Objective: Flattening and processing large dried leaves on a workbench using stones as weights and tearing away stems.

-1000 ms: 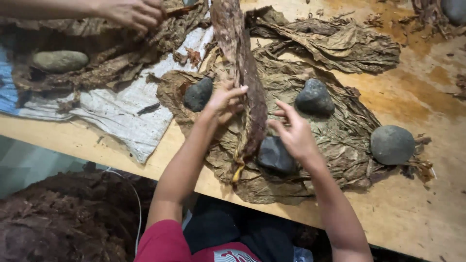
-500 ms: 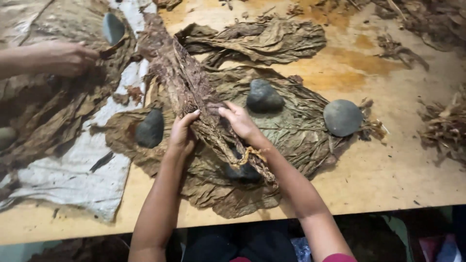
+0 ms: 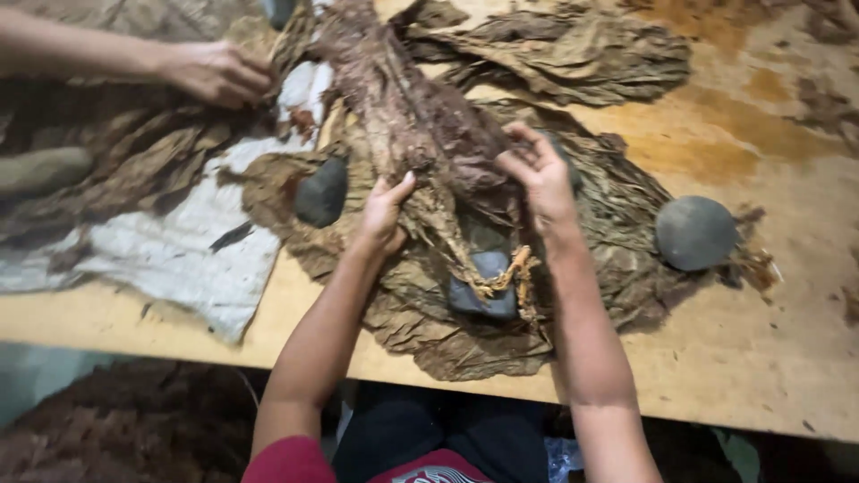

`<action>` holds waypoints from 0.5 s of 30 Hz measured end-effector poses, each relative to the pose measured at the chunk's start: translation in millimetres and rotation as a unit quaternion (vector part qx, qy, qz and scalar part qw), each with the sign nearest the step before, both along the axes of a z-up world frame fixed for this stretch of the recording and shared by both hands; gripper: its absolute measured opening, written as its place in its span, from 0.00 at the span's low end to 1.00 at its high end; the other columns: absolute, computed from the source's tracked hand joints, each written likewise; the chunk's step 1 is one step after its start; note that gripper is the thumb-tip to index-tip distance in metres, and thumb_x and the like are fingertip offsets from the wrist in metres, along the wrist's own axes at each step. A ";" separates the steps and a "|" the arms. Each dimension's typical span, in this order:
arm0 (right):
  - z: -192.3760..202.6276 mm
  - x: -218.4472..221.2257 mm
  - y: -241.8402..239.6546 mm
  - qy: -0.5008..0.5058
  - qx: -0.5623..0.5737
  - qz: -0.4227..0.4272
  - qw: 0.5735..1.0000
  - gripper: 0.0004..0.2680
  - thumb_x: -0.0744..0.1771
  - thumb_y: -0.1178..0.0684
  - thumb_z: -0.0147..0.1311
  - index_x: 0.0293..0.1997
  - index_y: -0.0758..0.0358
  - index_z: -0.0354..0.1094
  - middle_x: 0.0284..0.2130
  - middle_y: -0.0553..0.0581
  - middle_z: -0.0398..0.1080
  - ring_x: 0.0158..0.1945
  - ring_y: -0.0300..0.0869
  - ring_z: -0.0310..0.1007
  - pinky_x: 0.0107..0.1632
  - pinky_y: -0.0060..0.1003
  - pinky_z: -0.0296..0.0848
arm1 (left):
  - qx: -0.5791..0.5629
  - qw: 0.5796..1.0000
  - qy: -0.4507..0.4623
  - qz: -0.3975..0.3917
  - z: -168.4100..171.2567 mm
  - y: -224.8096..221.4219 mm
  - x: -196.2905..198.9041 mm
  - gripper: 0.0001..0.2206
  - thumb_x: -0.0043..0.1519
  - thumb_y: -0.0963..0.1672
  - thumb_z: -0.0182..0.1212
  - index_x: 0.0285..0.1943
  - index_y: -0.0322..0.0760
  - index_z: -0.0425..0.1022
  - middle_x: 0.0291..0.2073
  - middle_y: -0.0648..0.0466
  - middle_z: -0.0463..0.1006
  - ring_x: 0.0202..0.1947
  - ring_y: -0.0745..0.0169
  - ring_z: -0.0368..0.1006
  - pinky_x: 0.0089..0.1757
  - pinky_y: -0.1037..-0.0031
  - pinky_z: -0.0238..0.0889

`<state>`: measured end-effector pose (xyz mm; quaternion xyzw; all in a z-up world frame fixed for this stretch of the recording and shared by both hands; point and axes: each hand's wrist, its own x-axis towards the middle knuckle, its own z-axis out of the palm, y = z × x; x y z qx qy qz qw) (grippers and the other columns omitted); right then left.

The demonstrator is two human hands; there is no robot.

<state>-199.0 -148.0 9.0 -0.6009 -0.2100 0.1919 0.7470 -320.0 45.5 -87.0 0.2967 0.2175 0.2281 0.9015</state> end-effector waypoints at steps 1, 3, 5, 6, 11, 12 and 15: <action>-4.4 3.7 0.7 -0.007 0.006 -0.030 1.000 0.16 0.69 0.58 0.62 0.66 0.55 0.68 0.51 0.54 0.76 0.53 0.37 0.77 0.57 0.37 0.80 | -0.004 1.000 -0.012 0.000 -11.4 2.4 4.1 0.14 0.66 0.42 0.68 0.60 0.41 0.76 0.48 0.43 0.83 0.48 0.44 0.83 0.48 0.52 0.78; -18.3 17.4 -1.2 -0.039 -0.009 -0.044 0.998 0.14 0.71 0.58 0.59 0.66 0.56 0.69 0.51 0.56 0.76 0.53 0.37 0.77 0.57 0.37 0.80 | -0.008 1.000 -0.018 0.004 -9.5 -1.2 4.7 0.14 0.66 0.42 0.68 0.60 0.41 0.76 0.49 0.42 0.83 0.48 0.43 0.83 0.47 0.52 0.78; -17.4 19.9 -3.0 -0.073 -0.022 -0.058 0.995 0.13 0.72 0.58 0.56 0.66 0.56 0.69 0.50 0.57 0.76 0.53 0.38 0.76 0.57 0.36 0.80 | -0.010 1.000 -0.025 0.008 -14.6 -3.0 8.9 0.14 0.66 0.42 0.68 0.60 0.41 0.76 0.49 0.41 0.83 0.47 0.42 0.83 0.47 0.51 0.79; -10.2 15.5 -2.7 -0.100 -0.040 -0.070 0.992 0.14 0.72 0.58 0.56 0.66 0.57 0.68 0.51 0.59 0.76 0.53 0.40 0.76 0.58 0.38 0.79 | -0.010 1.000 -0.021 -0.002 -20.7 -1.6 11.6 0.14 0.67 0.43 0.68 0.60 0.41 0.75 0.49 0.41 0.83 0.47 0.43 0.83 0.46 0.51 0.79; 12.1 1.3 -3.6 -0.178 -0.137 -0.009 0.974 0.16 0.72 0.55 0.60 0.70 0.52 0.65 0.54 0.63 0.75 0.55 0.45 0.76 0.57 0.40 0.77 | 0.079 0.997 -0.013 -0.015 2.8 -13.4 -3.0 0.20 0.63 0.47 0.75 0.62 0.45 0.73 0.49 0.50 0.81 0.48 0.55 0.80 0.45 0.61 0.78; 36.7 -18.2 -3.0 -0.160 -0.215 0.046 0.962 0.26 0.66 0.52 0.66 0.73 0.53 0.59 0.61 0.69 0.68 0.61 0.56 0.70 0.62 0.50 0.72 | 0.092 0.995 -0.040 -0.028 13.0 -19.1 -6.6 0.23 0.60 0.43 0.78 0.62 0.45 0.72 0.48 0.49 0.81 0.47 0.55 0.80 0.45 0.60 0.78; 63.7 -50.9 0.6 -0.151 -0.285 0.120 0.939 0.36 0.58 0.52 0.73 0.76 0.52 0.56 0.68 0.72 0.63 0.68 0.64 0.65 0.67 0.57 0.67 | 0.140 0.987 -0.068 -0.039 20.2 -13.6 -18.4 0.30 0.53 0.38 0.82 0.62 0.43 0.70 0.48 0.48 0.81 0.46 0.56 0.79 0.45 0.61 0.77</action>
